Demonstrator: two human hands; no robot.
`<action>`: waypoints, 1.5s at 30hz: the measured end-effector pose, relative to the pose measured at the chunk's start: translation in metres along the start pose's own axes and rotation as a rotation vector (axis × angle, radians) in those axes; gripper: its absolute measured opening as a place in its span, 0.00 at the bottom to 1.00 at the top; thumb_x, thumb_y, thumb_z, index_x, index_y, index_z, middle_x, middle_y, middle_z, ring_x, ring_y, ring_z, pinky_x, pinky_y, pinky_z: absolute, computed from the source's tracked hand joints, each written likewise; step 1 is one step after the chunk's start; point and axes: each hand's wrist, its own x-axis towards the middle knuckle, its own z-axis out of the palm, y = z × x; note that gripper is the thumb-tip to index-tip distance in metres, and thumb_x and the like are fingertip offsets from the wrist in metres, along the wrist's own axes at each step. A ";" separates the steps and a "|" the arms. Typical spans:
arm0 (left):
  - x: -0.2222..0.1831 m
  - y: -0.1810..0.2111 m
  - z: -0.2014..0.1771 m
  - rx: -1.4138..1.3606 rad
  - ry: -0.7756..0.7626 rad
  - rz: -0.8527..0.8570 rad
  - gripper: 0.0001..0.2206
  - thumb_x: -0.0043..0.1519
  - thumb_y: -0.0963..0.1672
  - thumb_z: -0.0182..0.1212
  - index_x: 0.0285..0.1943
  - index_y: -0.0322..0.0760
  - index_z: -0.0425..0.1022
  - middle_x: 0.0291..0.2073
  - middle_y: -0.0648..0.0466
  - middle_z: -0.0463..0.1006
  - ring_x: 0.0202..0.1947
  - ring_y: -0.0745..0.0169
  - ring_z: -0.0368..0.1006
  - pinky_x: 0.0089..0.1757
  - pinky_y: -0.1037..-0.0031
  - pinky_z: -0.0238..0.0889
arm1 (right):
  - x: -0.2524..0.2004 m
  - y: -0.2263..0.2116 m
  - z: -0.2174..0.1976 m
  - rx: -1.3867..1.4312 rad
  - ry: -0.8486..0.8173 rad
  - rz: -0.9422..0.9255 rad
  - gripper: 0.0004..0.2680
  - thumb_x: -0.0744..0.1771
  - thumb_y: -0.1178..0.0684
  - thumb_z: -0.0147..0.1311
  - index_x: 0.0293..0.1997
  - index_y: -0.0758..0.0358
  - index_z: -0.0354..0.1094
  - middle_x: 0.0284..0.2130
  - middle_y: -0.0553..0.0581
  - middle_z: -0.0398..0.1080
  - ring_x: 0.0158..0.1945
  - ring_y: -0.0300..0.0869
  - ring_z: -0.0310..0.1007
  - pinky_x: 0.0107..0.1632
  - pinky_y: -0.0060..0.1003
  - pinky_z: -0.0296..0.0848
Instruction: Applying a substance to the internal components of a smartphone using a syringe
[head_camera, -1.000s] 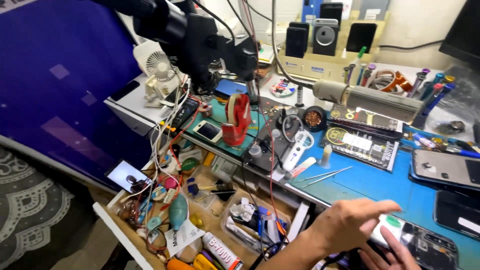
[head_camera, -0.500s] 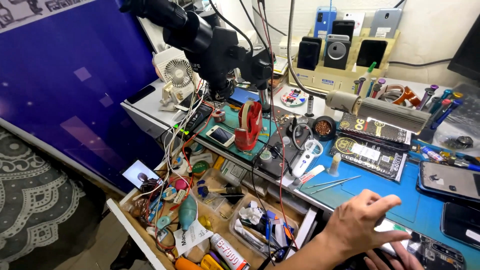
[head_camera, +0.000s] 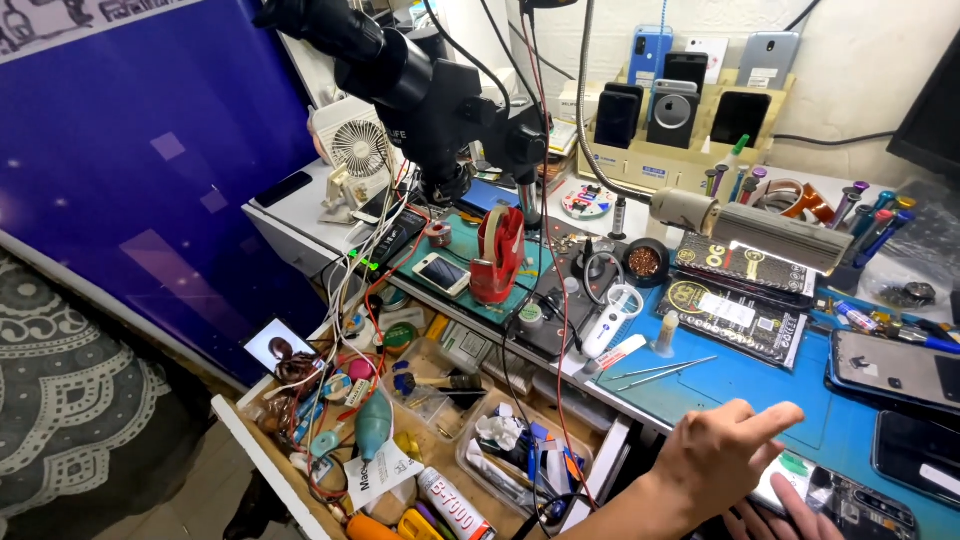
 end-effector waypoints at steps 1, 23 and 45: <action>0.002 0.004 -0.013 0.000 -0.003 0.003 0.19 0.67 0.38 0.66 0.66 0.44 0.68 0.31 0.42 0.74 0.22 0.47 0.67 0.26 0.60 0.68 | 0.017 0.017 0.023 -0.001 -0.001 -0.004 0.17 0.83 0.51 0.37 0.78 0.79 0.44 0.67 0.90 0.42 0.72 0.81 0.45 0.71 0.72 0.47; 0.014 0.009 -0.014 -0.027 -0.011 -0.023 0.17 0.60 0.40 0.66 0.57 0.45 0.72 0.33 0.52 0.76 0.24 0.52 0.72 0.29 0.65 0.69 | 0.081 0.031 0.141 -0.379 1.472 -0.087 0.25 0.71 0.43 0.31 0.78 0.63 0.50 0.66 0.75 0.60 0.70 0.64 0.59 0.74 0.54 0.55; 0.021 0.026 -0.026 -0.123 -0.080 0.039 0.15 0.62 0.46 0.66 0.55 0.41 0.70 0.57 0.38 0.70 0.47 0.41 0.77 0.43 0.56 0.74 | 0.087 0.033 0.150 -0.342 1.451 -0.139 0.25 0.70 0.46 0.32 0.77 0.64 0.51 0.70 0.75 0.60 0.71 0.61 0.59 0.72 0.52 0.56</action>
